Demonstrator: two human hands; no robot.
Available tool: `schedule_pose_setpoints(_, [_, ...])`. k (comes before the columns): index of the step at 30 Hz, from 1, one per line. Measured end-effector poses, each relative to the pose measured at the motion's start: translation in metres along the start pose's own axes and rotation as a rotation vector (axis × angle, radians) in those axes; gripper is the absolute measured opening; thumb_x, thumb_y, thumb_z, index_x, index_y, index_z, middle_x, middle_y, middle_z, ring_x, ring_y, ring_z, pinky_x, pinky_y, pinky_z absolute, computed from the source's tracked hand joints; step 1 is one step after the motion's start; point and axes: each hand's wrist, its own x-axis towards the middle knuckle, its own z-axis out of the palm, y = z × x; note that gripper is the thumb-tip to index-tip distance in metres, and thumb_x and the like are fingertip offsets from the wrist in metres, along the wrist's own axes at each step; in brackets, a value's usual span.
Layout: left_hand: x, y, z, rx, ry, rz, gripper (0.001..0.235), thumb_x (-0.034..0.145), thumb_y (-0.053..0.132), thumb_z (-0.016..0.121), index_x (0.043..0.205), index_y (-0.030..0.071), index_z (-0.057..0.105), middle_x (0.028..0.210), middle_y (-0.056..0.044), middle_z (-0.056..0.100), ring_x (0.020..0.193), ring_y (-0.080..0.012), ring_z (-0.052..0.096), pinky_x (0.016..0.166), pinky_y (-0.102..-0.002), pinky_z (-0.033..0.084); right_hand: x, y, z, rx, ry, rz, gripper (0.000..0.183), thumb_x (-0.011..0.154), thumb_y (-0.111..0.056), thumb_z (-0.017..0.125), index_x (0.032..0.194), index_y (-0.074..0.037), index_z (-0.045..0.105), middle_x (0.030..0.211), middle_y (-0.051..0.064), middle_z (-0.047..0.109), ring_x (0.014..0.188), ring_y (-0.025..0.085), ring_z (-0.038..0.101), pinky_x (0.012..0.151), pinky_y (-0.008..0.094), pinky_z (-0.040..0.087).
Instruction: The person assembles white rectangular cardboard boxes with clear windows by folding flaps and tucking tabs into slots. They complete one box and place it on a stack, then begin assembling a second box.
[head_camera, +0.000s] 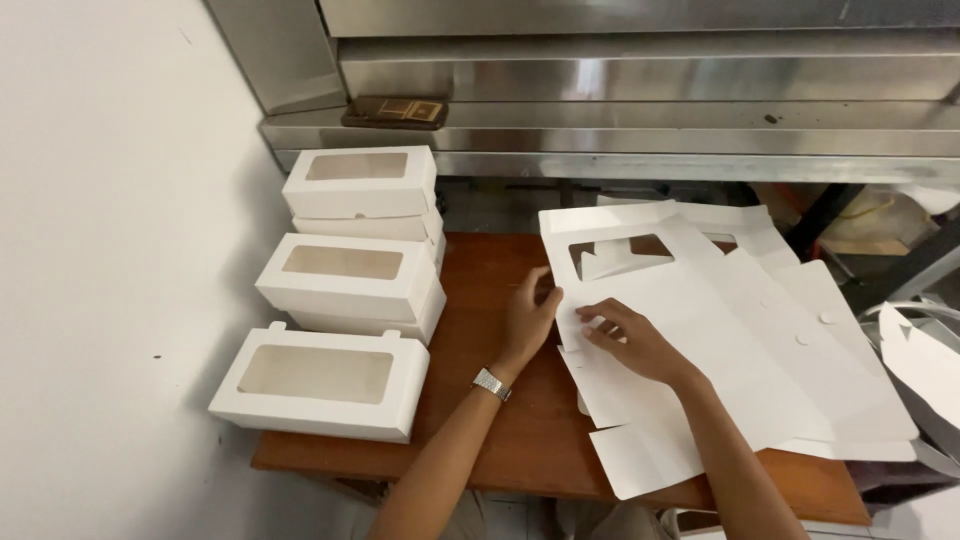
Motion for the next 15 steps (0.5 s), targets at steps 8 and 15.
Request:
schedule_pose_setpoints(8, [0.008, 0.009, -0.007, -0.185, -0.033, -0.013, 0.077, 0.087, 0.020, 0.066, 0.158, 0.019, 0.038, 0.132, -0.018, 0.057, 0.112, -0.0268, 0.060, 0.090, -0.039, 0.055, 0.001, 0.000, 0.005, -0.064, -0.007, -0.031, 0.057, 0.096, -0.032, 0.069, 0.149, -0.014, 0.055, 0.123, 0.013, 0.062, 0.098, 0.026, 0.067, 0.089, 0.039, 0.057])
schedule_pose_setpoints(15, [0.023, 0.001, -0.016, -0.446, 0.015, -0.118, 0.072, 0.086, 0.029, 0.075, 0.149, 0.012, 0.047, 0.147, -0.017, 0.052, 0.126, -0.0313, 0.057, 0.094, -0.042, 0.055, -0.005, -0.004, 0.007, -0.118, -0.083, -0.087, 0.046, 0.096, -0.038, 0.067, 0.138, -0.017, 0.068, 0.121, 0.011, 0.061, 0.093, 0.022, 0.065, 0.086, 0.037, 0.054])
